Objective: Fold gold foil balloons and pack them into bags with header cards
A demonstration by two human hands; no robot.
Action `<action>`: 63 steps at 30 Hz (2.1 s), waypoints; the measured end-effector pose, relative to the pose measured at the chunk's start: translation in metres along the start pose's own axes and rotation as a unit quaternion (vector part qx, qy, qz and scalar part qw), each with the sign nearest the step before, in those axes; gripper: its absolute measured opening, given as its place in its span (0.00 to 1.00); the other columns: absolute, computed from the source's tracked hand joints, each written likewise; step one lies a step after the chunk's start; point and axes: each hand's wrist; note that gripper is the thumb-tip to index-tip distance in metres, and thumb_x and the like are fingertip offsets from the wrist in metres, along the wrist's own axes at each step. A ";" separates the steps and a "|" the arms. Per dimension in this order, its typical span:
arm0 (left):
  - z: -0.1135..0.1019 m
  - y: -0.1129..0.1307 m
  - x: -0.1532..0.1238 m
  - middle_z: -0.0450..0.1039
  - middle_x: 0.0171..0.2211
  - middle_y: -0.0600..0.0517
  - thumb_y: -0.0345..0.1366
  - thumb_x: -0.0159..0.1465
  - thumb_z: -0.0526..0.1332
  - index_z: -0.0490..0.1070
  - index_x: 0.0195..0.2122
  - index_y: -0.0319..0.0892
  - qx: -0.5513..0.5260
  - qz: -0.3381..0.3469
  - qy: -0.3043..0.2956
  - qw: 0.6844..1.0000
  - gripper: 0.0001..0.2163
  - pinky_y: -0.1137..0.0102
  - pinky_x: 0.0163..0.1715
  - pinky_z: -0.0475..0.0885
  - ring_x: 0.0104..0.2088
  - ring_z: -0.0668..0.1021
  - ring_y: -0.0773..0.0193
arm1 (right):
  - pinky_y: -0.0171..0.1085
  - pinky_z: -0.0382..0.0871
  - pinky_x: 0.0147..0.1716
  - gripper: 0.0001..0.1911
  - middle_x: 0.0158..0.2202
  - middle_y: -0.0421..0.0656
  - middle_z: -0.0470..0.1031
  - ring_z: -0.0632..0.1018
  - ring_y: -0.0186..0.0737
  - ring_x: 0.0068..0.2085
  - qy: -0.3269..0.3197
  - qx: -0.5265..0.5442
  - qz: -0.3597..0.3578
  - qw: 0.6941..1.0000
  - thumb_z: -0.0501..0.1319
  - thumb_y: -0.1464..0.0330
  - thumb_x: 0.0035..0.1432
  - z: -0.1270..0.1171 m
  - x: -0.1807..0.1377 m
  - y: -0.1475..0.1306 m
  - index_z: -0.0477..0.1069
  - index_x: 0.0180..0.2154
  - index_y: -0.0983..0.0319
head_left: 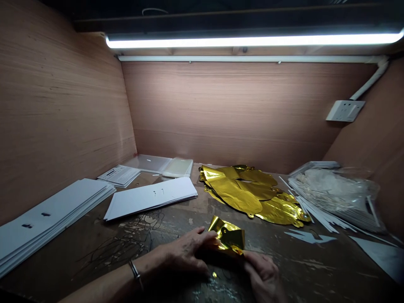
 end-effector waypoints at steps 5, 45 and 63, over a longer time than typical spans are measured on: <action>0.012 -0.007 0.007 0.65 0.43 0.50 0.34 0.49 0.61 0.61 0.46 0.43 -0.065 -0.016 0.127 0.990 0.21 0.70 0.43 0.60 0.43 0.67 0.61 | 0.35 0.67 0.27 0.13 0.24 0.43 0.74 0.74 0.42 0.29 0.017 0.124 0.172 0.977 0.49 0.65 0.51 0.004 0.006 -0.005 0.70 0.25 0.61; 0.045 0.018 0.017 0.64 0.28 0.52 0.23 0.51 0.51 0.66 0.29 0.41 0.173 -0.212 0.334 0.902 0.09 0.63 0.39 0.56 0.36 0.65 0.59 | 0.43 0.52 0.35 0.10 0.30 0.42 0.70 0.68 0.41 0.32 0.052 -0.172 0.069 0.981 0.51 0.72 0.52 0.013 0.007 -0.010 0.64 0.39 0.60; 0.046 0.013 0.014 0.64 0.29 0.47 0.28 0.53 0.50 0.61 0.38 0.34 0.498 0.114 0.115 0.852 0.11 0.55 0.46 0.54 0.32 0.67 0.60 | 0.42 0.49 0.45 0.11 0.26 0.37 0.68 0.68 0.35 0.31 0.018 -0.085 -0.135 0.987 0.53 0.74 0.46 0.003 0.007 -0.009 0.66 0.33 0.57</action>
Point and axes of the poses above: each hand's wrist, its own x-axis towards the middle knuckle, its own z-axis out of the palm, y = z × x
